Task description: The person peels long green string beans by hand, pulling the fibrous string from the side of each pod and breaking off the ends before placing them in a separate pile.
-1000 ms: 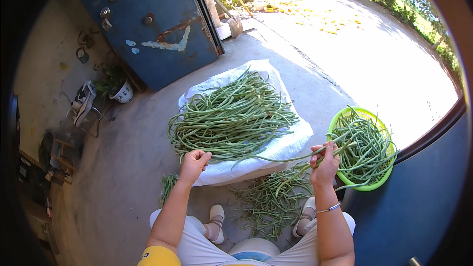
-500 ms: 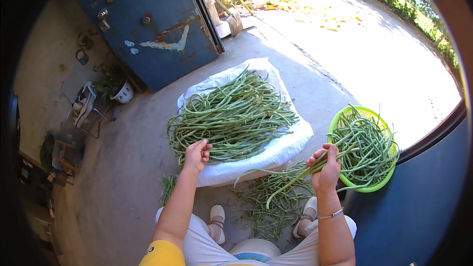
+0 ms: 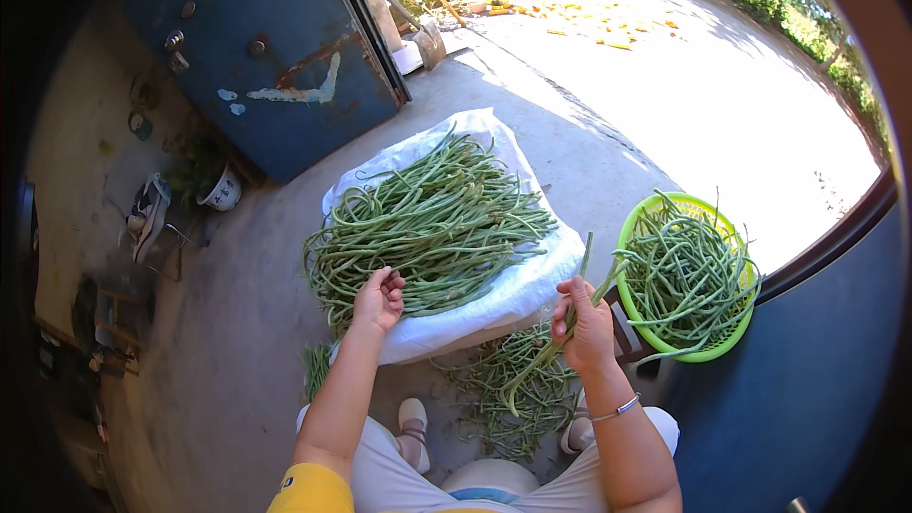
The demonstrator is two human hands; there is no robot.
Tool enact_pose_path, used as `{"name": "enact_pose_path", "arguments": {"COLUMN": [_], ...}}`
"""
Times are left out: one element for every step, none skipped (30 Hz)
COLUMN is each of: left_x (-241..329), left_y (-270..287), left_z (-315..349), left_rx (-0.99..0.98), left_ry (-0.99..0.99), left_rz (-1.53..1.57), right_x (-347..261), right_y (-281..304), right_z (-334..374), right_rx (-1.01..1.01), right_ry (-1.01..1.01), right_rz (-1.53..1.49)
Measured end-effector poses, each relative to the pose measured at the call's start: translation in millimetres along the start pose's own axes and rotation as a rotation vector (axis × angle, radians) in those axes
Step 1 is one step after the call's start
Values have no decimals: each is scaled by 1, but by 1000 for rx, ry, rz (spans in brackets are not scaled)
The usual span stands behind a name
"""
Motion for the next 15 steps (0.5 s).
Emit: {"name": "enact_pose_path", "arguments": {"left_x": [0, -3, -7, -8, -8, -8, -8, -8, -6, -3, -1, 1, 1, -1, -4], "left_y": [-7, -14, -21, -25, -27, -27, -30, -30, -33, -34, -36, -39, -40, -41, -42], "left_z": [11, 23, 35, 47, 57, 67, 75, 82, 89, 97, 105, 111, 114, 117, 118], "left_rx": [-33, -67, -101, -117, -131, -144, -159, -150, -163, -170, -178, -208, -202, -195, -189], "left_ry": [-11, -16, -22, -54, -83, -111, -141, -138, -142, -148, -155, -167, -158, -149, -140], "left_rz": [-2, -6, -10, -5, -14, -24, -31, -10, 4, 16, 27, 22, 21, 21, 20], "right_x": [4, 10, 12, 11, 10, 5, 6, 9, 12, 19, 24, 28, 34, 34, 35], "right_y": [-2, -5, -8, -15, -20, -28, -32, -35, -37, -40, -44, -48, -53, -56, -58], "right_z": [1, 1, 3, 4, 5, 8, 9, 10, 10, 13, 16, 18, 22, 27, 29], "right_rx": [-4, -14, 18, 5, -6, -42, -85, -128, -171, -212, -278, -344, -412, -408, -447], "right_ry": [-29, -42, -51, -21, 7, 54, 57, 58, 59, 9, -44, -97, -151, -167, -175], "right_rz": [8, 48, 110, 189, 271, 384, 435, 486, 537, 543, 580, 617, 655, 650, 667]}}
Point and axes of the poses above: each hand's wrist, its own z-axis away from the middle knuckle, its own y-axis out of the back of the hand, x = y × z, the point moved 7 cm from there along -z, towards the middle knuckle, and after that the axes turned 3 degrees about z, right-handed, at the moved point
